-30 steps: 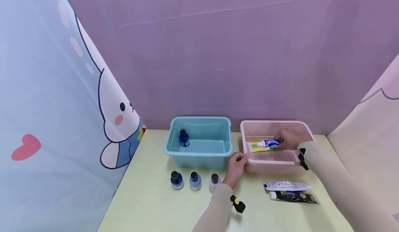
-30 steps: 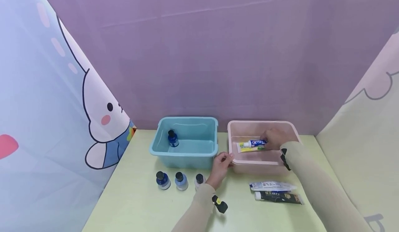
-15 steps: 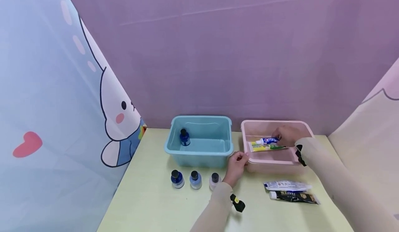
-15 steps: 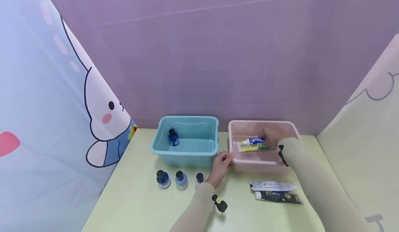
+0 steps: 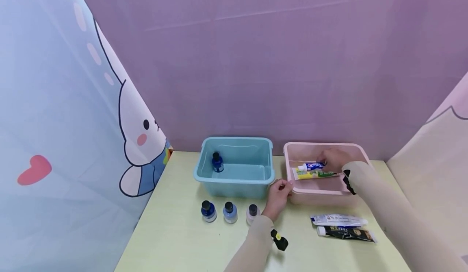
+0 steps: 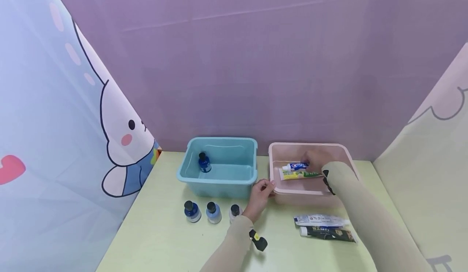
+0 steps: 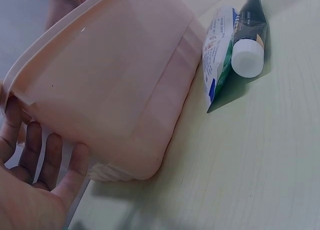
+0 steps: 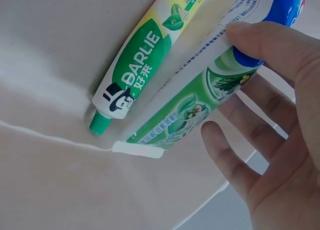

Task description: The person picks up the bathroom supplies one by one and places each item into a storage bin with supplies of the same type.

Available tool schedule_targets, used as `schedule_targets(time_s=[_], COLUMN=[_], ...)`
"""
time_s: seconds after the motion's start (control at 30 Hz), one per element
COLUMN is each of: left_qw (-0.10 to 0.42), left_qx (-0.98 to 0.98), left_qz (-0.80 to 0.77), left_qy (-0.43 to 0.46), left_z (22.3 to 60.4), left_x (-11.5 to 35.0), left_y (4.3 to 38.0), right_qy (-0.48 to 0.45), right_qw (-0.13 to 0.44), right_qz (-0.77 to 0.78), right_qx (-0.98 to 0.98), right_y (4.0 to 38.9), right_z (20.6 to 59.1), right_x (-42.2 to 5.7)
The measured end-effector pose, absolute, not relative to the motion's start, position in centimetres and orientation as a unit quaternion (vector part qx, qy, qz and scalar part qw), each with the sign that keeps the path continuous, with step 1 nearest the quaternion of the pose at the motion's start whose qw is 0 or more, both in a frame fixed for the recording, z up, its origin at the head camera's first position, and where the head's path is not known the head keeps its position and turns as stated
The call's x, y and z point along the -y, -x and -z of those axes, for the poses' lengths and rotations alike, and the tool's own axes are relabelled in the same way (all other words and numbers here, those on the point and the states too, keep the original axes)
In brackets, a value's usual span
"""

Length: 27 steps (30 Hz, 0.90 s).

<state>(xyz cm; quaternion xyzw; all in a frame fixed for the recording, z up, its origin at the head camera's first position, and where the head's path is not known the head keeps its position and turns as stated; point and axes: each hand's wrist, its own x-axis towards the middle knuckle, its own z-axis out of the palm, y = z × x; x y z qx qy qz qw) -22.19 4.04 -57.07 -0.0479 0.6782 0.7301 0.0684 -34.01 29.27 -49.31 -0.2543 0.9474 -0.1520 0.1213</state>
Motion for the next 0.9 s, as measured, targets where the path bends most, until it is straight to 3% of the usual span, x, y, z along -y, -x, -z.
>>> schedule_targets(time_s=[0.3,0.57,0.9], left_qw=[0.066,0.066,0.065], left_qx=[-0.682,-0.681,-0.680], left_qz=[-0.727,-0.728,-0.729], left_qy=[0.048,0.049,0.044], left_z=[57.3,57.6,57.7], left_x=[-3.9,-4.0,-4.1], left_y=[22.3,22.5,22.5], right_qy=[0.242,0.225,0.205], right_qw=[0.135,0.095,0.119], right_qz=[0.152,0.147,0.156], right_qx=[-0.949,-0.959,-0.959], right_y=[33.7,33.0,32.4], right_z=[48.7,48.1,47.5], right_x=[-28.5,-28.0,-28.1])
